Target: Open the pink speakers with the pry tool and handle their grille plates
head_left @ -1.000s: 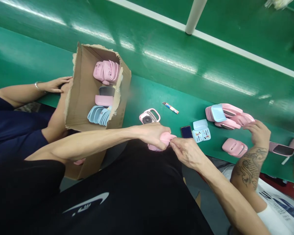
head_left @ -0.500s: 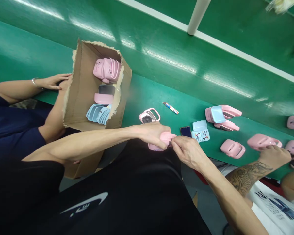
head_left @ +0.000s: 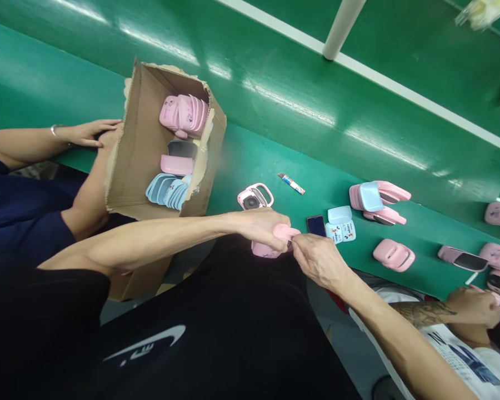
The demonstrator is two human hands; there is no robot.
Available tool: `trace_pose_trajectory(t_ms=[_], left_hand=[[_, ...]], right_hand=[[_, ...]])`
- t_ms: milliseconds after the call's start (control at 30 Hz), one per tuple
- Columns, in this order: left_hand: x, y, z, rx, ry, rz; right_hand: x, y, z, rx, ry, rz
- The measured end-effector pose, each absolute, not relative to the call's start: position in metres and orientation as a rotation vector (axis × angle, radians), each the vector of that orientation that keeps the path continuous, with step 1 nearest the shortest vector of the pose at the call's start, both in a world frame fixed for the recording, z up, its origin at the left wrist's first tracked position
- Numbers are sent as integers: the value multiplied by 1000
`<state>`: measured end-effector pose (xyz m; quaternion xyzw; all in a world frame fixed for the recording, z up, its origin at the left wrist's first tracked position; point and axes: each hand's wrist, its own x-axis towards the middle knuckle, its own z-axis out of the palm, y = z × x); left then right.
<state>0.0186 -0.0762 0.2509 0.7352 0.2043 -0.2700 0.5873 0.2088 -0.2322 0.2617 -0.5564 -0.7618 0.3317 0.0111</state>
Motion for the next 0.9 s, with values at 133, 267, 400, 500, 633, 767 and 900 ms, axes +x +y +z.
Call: trace_pose_trajectory(t_ms=[133,267,400,500,633,767,900], left_hand=[[19,-77,250,1711,484,-649],[18,-79,247,1707,488,-647],[17,-78,242,1682,483,-638],[15,-75,239,1643,484,-620],[15,-71,240,1611,511,-607],[15,-71,243,1593,522,-609],[15,-73,243,1611,533,-619]], right_hand=[[205,-232,262,-1754,-2457,1008],[201,-230,264,-1817,-2515,1012],[201,-228,262,-1823,-2524,1040],[204,-227,259,-1767,-2473,1058],[208,-227,257,-1747,-2378,1064],[208,-228,258,-1737,-2331,1096],[206,-228,260,-1774,-2344,1065]])
